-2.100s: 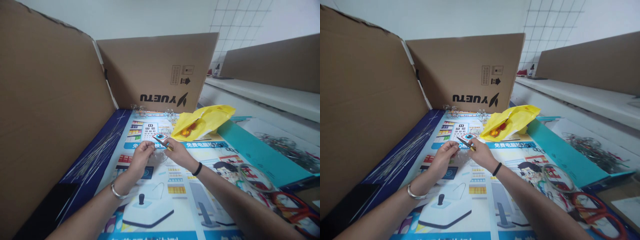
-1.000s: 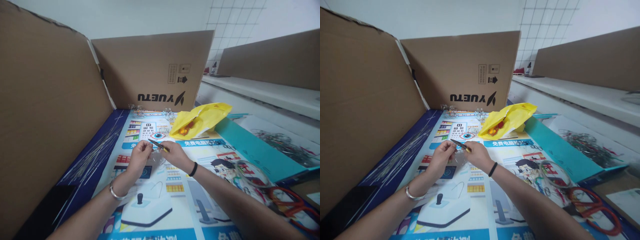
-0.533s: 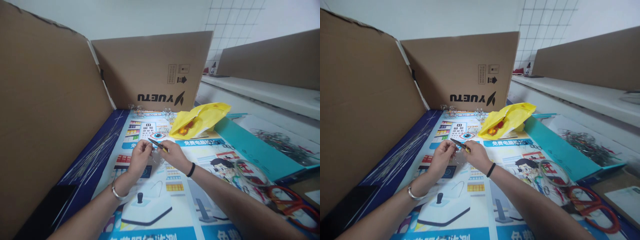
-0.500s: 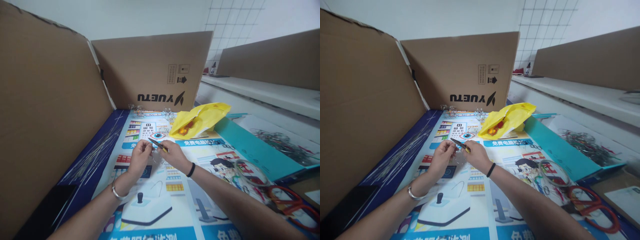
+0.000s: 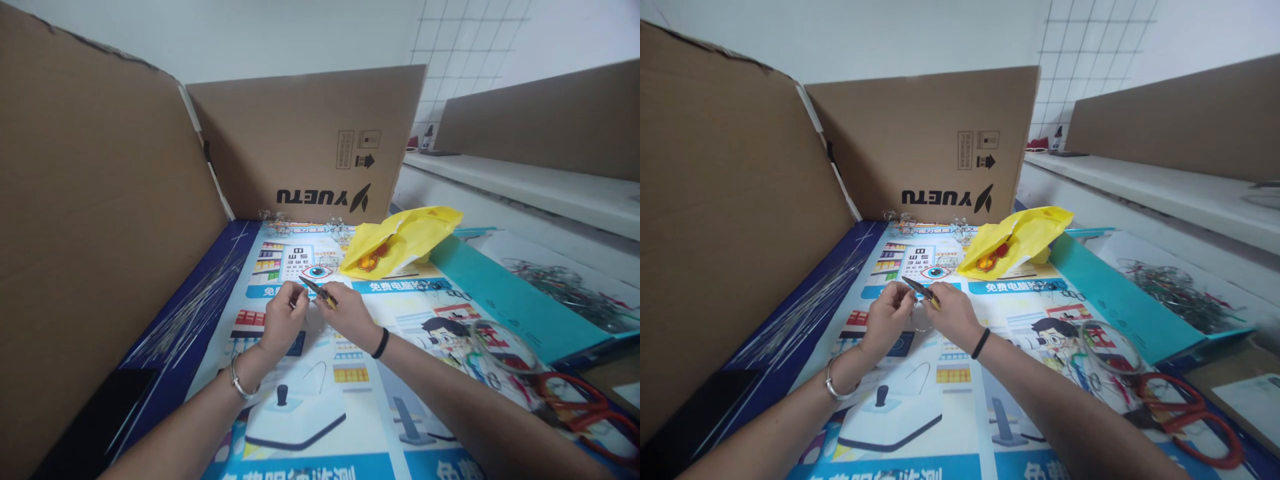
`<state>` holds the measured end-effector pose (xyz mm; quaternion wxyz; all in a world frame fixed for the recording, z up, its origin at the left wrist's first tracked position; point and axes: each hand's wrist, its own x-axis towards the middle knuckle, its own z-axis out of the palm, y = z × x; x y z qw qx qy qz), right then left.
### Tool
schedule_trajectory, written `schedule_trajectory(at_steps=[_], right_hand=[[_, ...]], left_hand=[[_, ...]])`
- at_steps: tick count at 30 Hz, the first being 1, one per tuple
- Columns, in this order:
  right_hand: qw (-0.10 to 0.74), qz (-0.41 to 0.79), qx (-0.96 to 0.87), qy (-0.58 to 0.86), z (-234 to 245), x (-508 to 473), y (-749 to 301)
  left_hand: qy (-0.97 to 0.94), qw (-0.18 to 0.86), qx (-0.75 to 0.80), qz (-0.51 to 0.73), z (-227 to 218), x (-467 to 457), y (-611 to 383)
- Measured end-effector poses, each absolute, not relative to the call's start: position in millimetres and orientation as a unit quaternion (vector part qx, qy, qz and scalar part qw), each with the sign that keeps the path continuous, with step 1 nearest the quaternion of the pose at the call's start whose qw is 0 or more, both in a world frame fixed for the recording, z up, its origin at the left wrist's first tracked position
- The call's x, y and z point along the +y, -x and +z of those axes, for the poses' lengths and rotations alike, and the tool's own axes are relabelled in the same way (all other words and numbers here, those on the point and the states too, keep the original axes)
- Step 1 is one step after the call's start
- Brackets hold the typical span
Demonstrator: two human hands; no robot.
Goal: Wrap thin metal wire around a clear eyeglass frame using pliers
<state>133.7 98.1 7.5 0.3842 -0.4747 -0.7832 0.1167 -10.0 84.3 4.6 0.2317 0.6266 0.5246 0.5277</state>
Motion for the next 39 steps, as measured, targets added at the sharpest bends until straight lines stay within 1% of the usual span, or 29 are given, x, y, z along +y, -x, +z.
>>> schedule_trajectory(at_steps=[4,8,11,16,19,21,23,29,39], right_hand=[[0.379,0.132,-0.783,0.475,10,98,-134],[0.354,0.241,-0.778,0.46,14,101,-139],[0.351,0.309,-0.768,0.438,14,105,-143],[0.355,0.337,-0.76,0.429,9,108,-144],[0.354,0.336,-0.76,0.43,8,109,-144],[0.353,0.325,-0.763,0.433,8,109,-144],[0.345,0.295,-0.776,0.437,8,109,-145],[0.275,0.124,-0.833,0.464,12,109,-152],[0.197,-0.016,-0.873,0.446,25,110,-164]], left_hand=[[-0.66,0.211,0.515,0.505,8,82,12],[-0.675,0.243,0.486,0.499,13,83,15],[-0.677,0.265,0.47,0.5,15,85,17],[-0.677,0.262,0.472,0.5,14,86,17],[-0.673,0.285,0.46,0.505,14,85,16],[-0.666,0.301,0.457,0.507,14,85,15],[-0.661,0.295,0.463,0.511,14,85,15],[-0.665,0.239,0.483,0.516,13,88,21],[-0.643,0.25,0.481,0.541,13,91,27]])
